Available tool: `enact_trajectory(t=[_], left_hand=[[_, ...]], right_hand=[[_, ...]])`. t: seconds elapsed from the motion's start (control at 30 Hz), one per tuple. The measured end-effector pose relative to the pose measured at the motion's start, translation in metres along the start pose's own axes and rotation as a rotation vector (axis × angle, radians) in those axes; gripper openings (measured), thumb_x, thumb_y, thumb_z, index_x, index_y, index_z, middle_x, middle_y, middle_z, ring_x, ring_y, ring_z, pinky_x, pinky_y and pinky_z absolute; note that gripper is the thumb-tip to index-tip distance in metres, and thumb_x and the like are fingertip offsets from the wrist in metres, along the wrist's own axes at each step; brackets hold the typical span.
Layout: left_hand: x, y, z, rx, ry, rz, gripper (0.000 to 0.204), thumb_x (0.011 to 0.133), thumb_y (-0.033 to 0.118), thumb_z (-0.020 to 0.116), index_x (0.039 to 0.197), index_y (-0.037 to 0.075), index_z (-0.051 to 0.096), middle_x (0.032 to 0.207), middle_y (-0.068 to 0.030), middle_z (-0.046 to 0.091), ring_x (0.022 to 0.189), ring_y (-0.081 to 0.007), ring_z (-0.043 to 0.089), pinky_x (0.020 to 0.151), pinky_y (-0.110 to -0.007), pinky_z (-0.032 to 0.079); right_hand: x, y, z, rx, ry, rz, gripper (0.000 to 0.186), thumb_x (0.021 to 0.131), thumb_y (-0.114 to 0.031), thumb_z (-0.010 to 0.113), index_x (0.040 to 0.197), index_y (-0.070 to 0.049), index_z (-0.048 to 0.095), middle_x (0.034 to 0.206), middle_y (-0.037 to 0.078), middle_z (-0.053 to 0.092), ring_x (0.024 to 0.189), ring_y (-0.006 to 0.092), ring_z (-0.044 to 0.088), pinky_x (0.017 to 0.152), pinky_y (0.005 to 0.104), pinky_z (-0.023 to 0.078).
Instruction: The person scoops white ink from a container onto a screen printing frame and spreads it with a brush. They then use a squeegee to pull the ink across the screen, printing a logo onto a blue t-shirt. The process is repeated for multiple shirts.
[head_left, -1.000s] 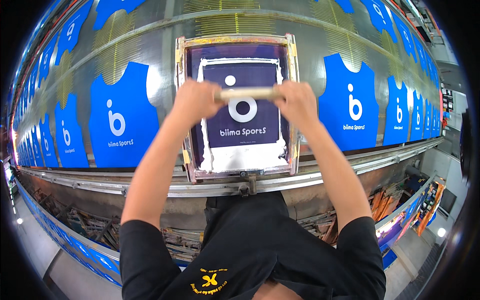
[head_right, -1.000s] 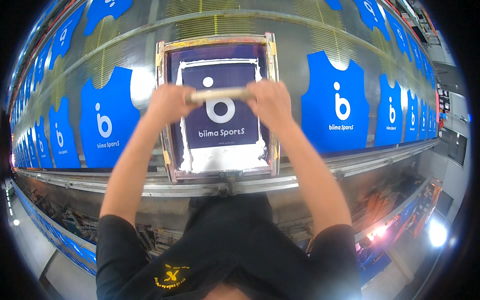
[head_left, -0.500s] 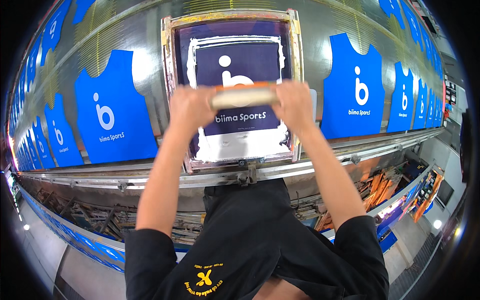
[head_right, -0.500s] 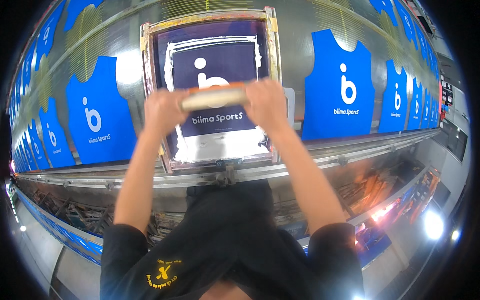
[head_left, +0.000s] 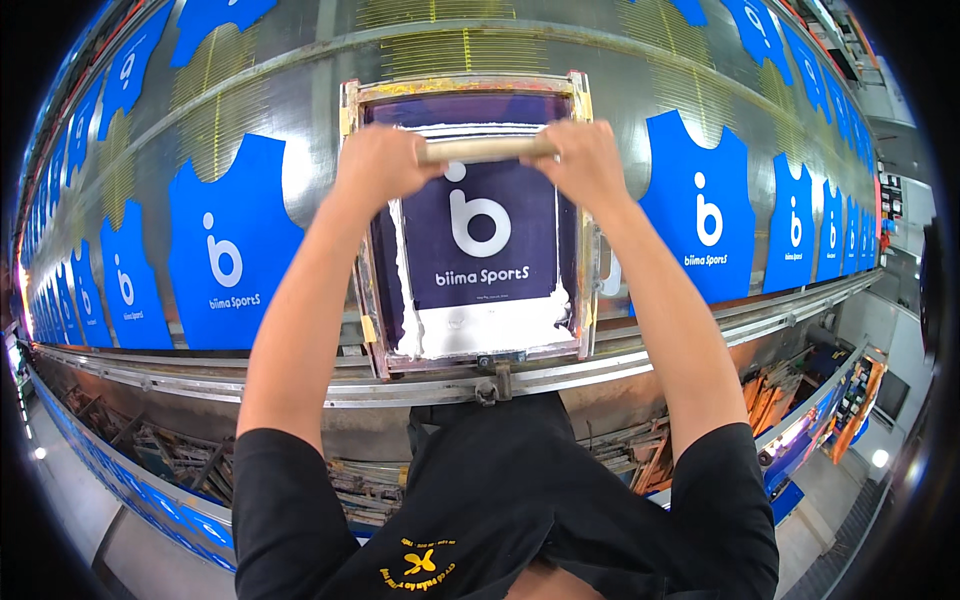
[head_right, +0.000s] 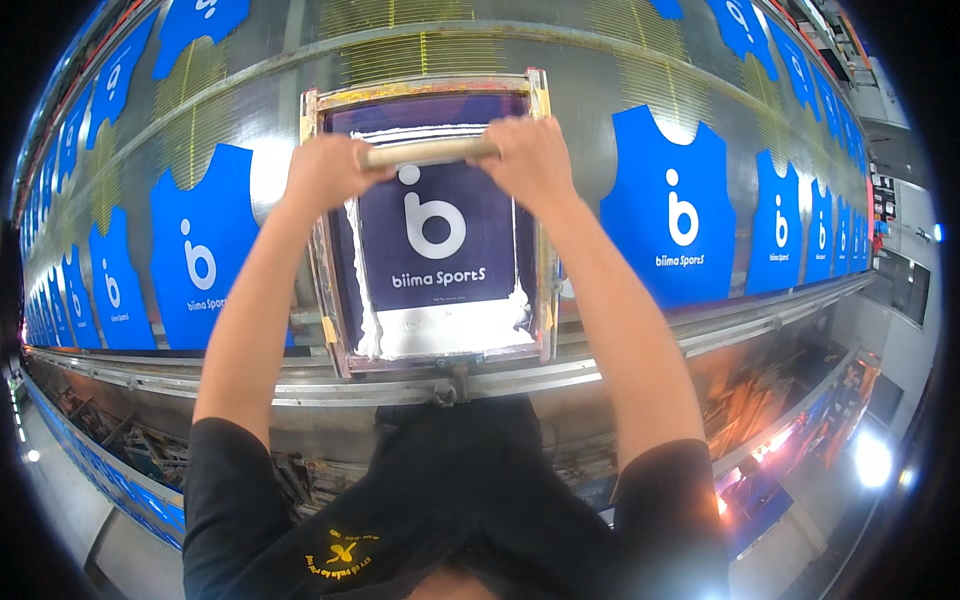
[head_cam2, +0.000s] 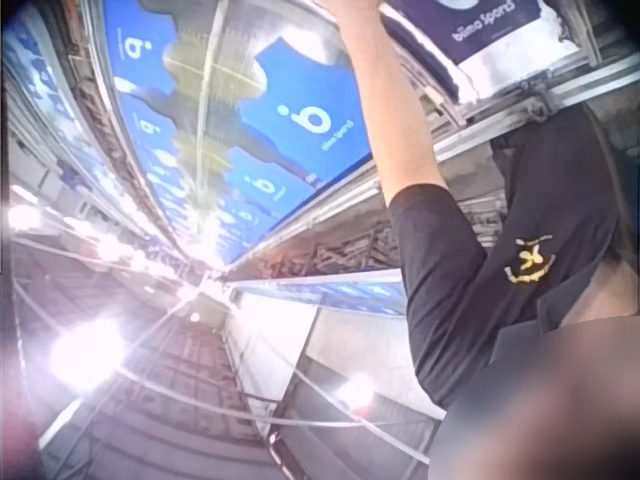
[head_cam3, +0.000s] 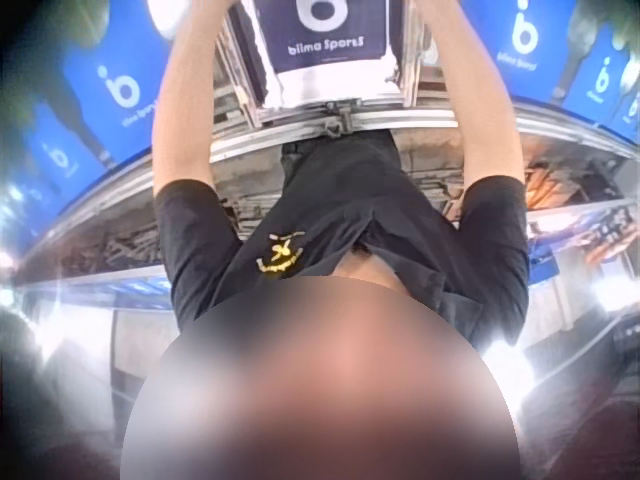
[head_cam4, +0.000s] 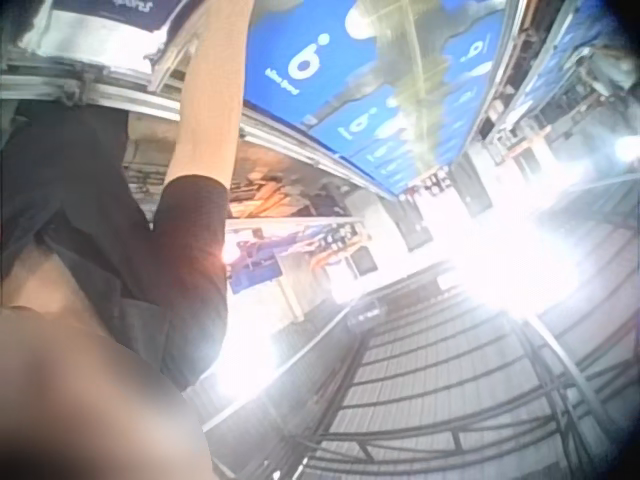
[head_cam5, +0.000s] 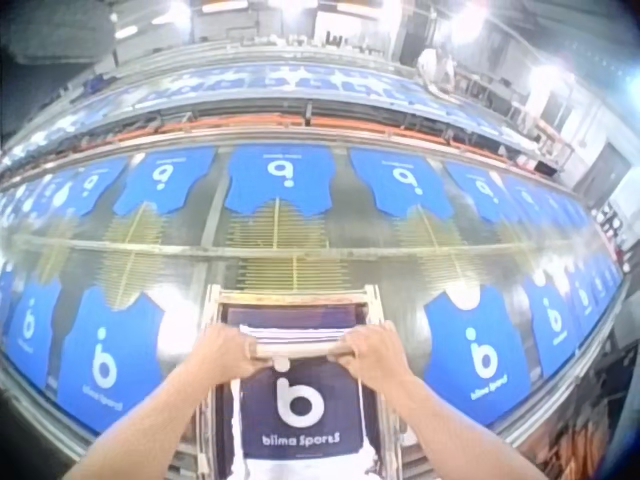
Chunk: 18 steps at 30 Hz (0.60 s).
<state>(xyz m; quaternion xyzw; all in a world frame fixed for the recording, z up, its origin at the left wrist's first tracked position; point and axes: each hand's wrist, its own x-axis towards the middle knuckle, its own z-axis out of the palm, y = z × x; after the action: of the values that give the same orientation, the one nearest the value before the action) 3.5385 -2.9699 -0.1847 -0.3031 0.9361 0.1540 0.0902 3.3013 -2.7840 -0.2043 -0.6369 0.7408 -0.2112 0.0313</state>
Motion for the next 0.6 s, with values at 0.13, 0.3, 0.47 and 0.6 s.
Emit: enact_trajectory(t=[0.13, 0.3, 0.47, 0.6], left_hand=[[0.038, -0.012, 0.000, -0.045, 0.054, -0.057, 0.043, 0.085, 0.059, 0.081, 0.093, 0.017, 0.084, 0.085, -0.0110, 0.079, 0.086, -0.0350, 0.076, 0.078, -0.049, 0.060], [-0.046, 0.009, 0.050, -0.122, 0.119, -0.047, 0.031, 0.079, 0.045, 0.088, 0.102, 0.024, 0.086, 0.089, -0.0071, 0.079, 0.088, -0.0320, 0.076, 0.078, -0.046, 0.060], [-0.184, 0.061, 0.090, -0.088, 0.129, 0.019, 0.035, 0.069, 0.028, 0.092, 0.101, 0.016, 0.084, 0.090, -0.0068, 0.080, 0.086, -0.0294, 0.075, 0.079, -0.043, 0.057], [-0.224, 0.081, 0.083, -0.213, 0.290, 0.157, 0.031, 0.073, 0.030, 0.091, 0.094, 0.010, 0.081, 0.086, -0.0076, 0.077, 0.082, -0.0295, 0.071, 0.078, -0.045, 0.052]], right_hand=[[0.039, 0.014, 0.019, -0.008, -0.050, 0.162, 0.027, 0.083, -0.032, 0.089, 0.086, -0.010, 0.075, 0.079, 0.006, 0.073, 0.087, 0.0301, 0.071, 0.081, 0.0463, 0.051], [-0.058, -0.014, 0.022, 0.024, -0.009, 0.035, 0.031, 0.074, -0.019, 0.088, 0.101, -0.010, 0.075, 0.096, 0.007, 0.075, 0.095, 0.0318, 0.070, 0.085, 0.0470, 0.048], [-0.190, -0.087, 0.005, 0.055, -0.045, 0.055, 0.034, 0.071, -0.011, 0.080, 0.104, -0.007, 0.072, 0.105, 0.008, 0.074, 0.101, 0.0309, 0.067, 0.090, 0.0466, 0.047], [-0.230, -0.116, -0.010, 0.078, 0.066, 0.020, 0.038, 0.066, -0.010, 0.083, 0.102, -0.009, 0.072, 0.101, 0.006, 0.070, 0.097, 0.0272, 0.064, 0.090, 0.0446, 0.047]])
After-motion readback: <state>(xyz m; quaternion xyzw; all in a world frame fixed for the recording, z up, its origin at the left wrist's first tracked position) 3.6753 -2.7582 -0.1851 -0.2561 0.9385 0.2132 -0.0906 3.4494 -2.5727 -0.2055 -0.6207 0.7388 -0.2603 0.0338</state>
